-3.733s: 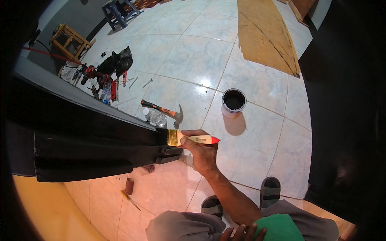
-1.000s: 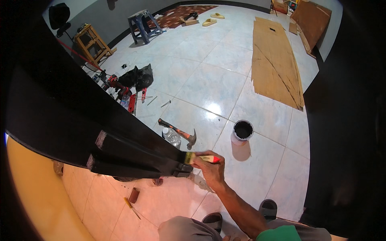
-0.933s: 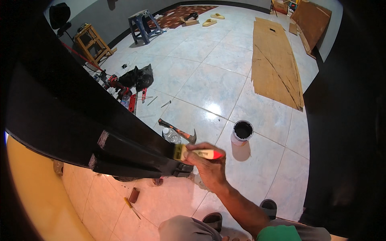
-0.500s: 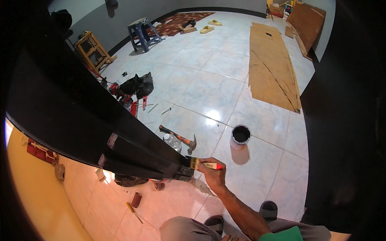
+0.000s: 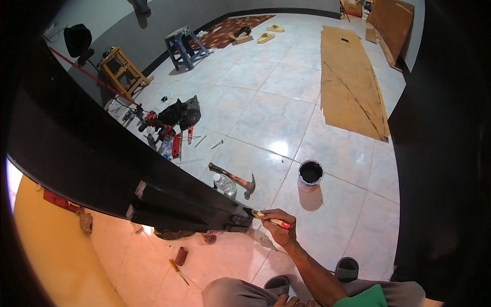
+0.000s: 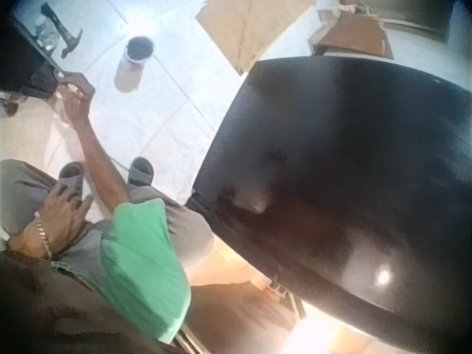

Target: The person paints the lower edge and side of a dark door frame using a paintbrush and black paint. They repeatedly dip the brush into a paint can on the floor and apply paint to the frame's bottom and vertical edges.

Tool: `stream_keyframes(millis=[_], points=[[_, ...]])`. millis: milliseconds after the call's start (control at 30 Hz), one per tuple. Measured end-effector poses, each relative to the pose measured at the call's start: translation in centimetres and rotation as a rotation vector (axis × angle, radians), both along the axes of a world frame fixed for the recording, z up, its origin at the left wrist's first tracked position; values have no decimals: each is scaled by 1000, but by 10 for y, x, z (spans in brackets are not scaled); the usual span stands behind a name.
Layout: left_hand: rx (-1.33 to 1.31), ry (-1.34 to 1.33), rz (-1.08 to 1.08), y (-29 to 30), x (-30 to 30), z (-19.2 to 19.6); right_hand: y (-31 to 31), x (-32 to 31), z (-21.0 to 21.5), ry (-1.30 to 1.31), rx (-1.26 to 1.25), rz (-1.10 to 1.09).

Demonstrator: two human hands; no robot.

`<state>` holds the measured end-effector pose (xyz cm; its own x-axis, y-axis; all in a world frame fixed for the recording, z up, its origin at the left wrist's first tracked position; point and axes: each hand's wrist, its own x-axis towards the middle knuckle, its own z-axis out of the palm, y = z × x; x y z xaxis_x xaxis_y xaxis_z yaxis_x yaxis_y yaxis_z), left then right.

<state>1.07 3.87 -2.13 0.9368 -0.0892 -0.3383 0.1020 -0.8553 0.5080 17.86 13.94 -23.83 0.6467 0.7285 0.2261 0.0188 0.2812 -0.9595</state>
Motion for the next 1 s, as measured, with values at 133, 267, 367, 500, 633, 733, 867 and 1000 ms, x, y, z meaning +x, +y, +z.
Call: stream_keyframes(millis=[133, 267, 367, 500, 633, 733, 867, 1000], points=[[48, 33, 48, -6, 11, -6, 23, 11, 84, -48, 256, 270], [35, 108, 117, -10, 29, 4, 52, 31, 171, 88, 678, 360], [-6, 126, 174, -13, 35, -4, 51, 37, 105, 181, 488, 499], [42, 93, 282, -15, 35, 14, 32, 73, -1, -225, 162, 474], [80, 190, 474, -33, 20, 18, 62, 80, 71, -553, 344, 531], [42, 365, 555, -52, 9, -4, 91, 81, 173, -649, 705, 534], [120, 220, 644, -46, -5, -38, 88, 75, 242, -472, 886, 343], [100, 544, 560, -28, 6, -21, 85, 52, 135, -334, 701, 294]])
